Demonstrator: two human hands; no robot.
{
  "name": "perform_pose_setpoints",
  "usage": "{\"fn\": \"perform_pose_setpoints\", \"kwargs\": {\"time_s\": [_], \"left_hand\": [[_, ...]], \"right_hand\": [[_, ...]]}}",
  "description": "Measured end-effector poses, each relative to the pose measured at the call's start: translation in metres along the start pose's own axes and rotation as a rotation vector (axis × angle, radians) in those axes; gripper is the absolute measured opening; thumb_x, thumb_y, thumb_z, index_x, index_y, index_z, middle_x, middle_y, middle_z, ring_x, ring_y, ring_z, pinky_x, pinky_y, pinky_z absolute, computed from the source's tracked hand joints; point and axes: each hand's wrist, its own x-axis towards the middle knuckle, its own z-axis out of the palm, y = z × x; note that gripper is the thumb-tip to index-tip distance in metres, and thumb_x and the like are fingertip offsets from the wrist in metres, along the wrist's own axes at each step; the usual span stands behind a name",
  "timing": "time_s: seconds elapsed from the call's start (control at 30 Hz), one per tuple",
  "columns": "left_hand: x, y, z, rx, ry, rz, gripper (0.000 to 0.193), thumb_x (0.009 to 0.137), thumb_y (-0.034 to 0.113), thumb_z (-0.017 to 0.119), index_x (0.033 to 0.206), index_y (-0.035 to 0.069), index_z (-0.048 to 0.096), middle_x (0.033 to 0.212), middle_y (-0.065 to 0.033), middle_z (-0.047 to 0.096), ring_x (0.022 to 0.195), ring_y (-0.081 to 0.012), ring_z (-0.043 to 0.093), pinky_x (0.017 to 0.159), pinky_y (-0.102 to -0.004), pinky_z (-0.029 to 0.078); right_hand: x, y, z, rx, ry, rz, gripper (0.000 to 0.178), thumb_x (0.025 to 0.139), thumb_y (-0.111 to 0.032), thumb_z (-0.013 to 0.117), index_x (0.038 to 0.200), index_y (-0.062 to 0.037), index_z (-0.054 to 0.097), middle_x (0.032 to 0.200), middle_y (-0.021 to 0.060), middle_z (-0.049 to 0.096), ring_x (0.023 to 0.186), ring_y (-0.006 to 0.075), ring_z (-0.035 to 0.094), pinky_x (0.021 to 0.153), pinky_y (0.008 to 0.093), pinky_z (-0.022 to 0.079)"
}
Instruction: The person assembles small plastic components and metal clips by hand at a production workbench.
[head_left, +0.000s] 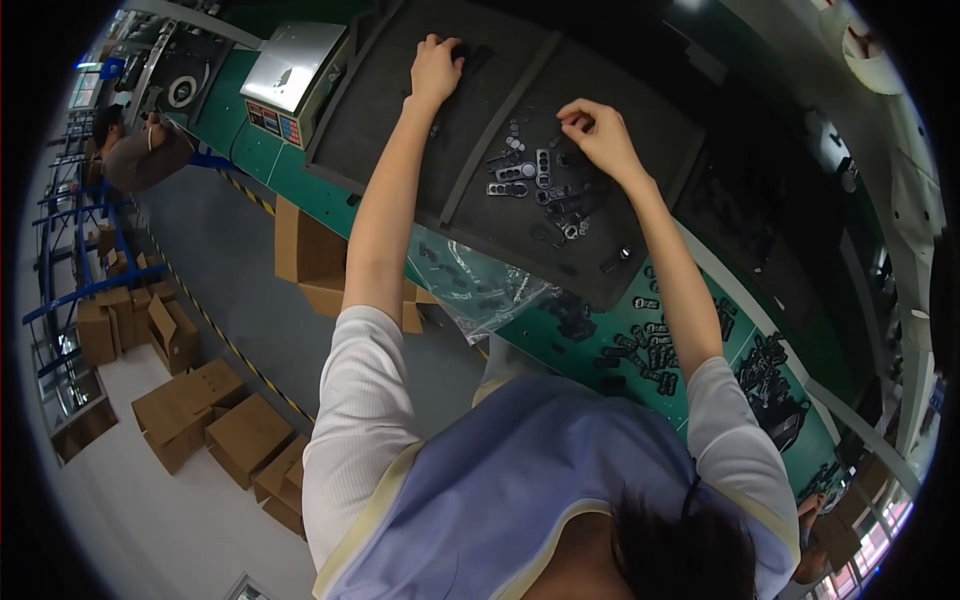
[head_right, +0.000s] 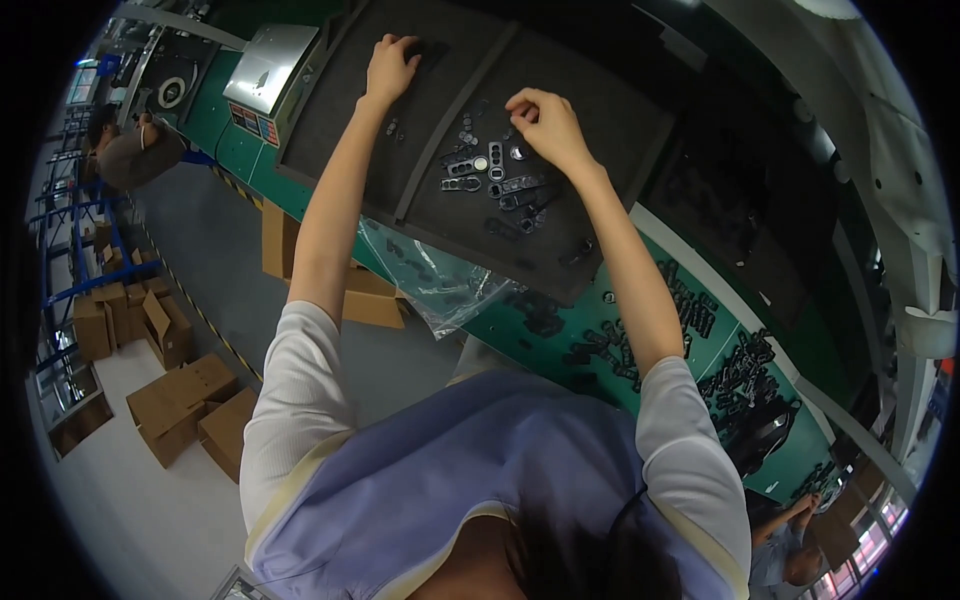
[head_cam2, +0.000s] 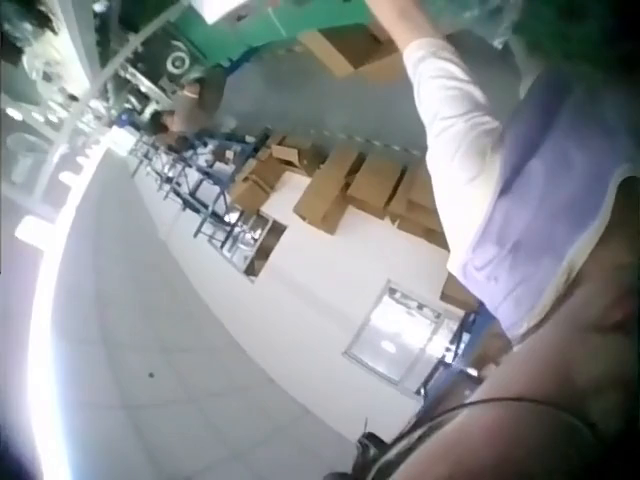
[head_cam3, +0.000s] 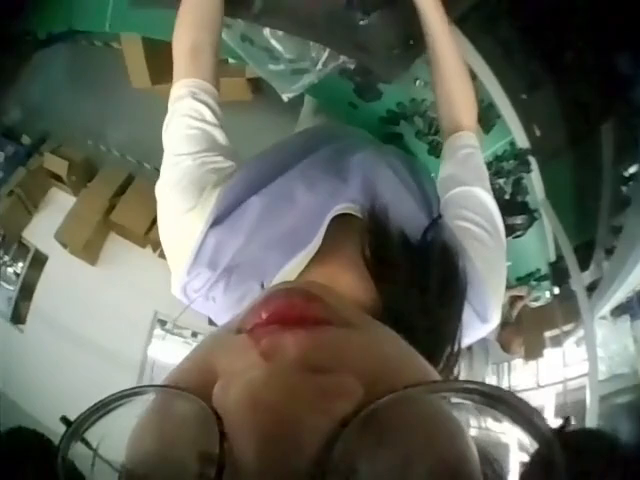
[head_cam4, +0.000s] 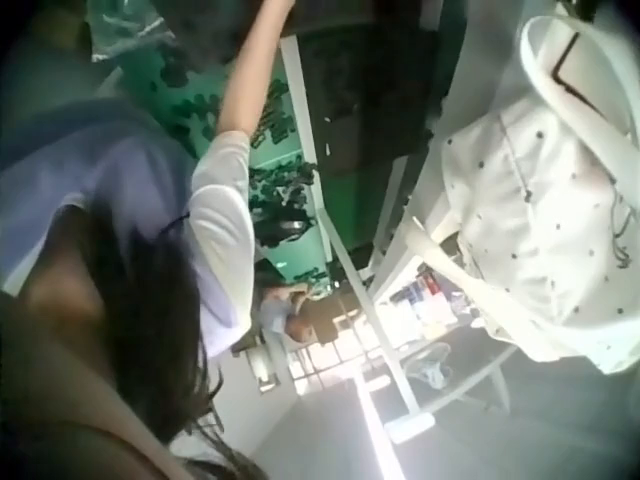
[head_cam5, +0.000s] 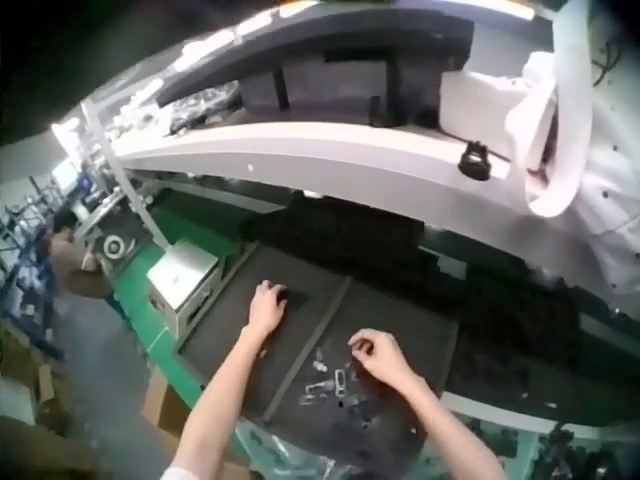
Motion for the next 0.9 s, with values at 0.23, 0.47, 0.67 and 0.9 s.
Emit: {"fn": "perform_pose_setpoints", "kwargs": {"time_s": [0.23,0.47,0.67,0.9], "left_hand": [[-0.008,-0.013,-0.031,-0.259,0.036,-0.204,0.037,0.082,0.011,0.068,0.118,0.009,0.062,0.09,-0.0079,0.062,0.08,-0.0213,0.062,0.072,-0.0335,0.05],[-0.081,0.041,-0.103,-1.173,-0.053,-0.702,0.029,0.09,0.003,0.056,0.118,-0.002,0.06,0.085,-0.0028,0.059,0.075,-0.0097,0.058,0.07,-0.0221,0.047],[-0.118,0.087,-0.082,-1.233,-0.525,-0.711,0.031,0.09,0.009,0.055,0.119,-0.002,0.059,0.088,-0.0068,0.059,0.074,-0.0152,0.057,0.069,-0.0277,0.047],[-0.126,0.118,-0.06,-0.16,-0.324,0.07,0.026,0.088,0.016,0.061,0.106,-0.002,0.06,0.088,-0.012,0.054,0.075,-0.0263,0.056,0.067,-0.0336,0.047]], "right_hand": [[-0.022,0.013,-0.032,-0.147,-0.054,0.027,0.019,0.071,0.002,0.068,0.09,-0.0007,0.066,0.075,0.0045,0.061,0.069,0.0144,0.057,0.066,0.0271,0.046],[-0.084,0.019,-0.009,-0.377,-0.086,-0.084,0.025,0.071,0.003,0.07,0.095,0.0005,0.065,0.079,0.0044,0.061,0.069,0.0118,0.056,0.066,0.0269,0.047],[-0.072,0.017,-0.006,0.235,-0.106,0.35,0.025,0.076,0.004,0.068,0.1,0.0028,0.064,0.087,0.0039,0.063,0.073,0.0081,0.056,0.067,0.0228,0.047],[-0.077,0.025,-0.008,0.114,-0.143,0.203,0.029,0.078,0.006,0.066,0.107,0.0035,0.064,0.086,0.0046,0.064,0.072,0.0073,0.057,0.066,0.0215,0.048]]}}
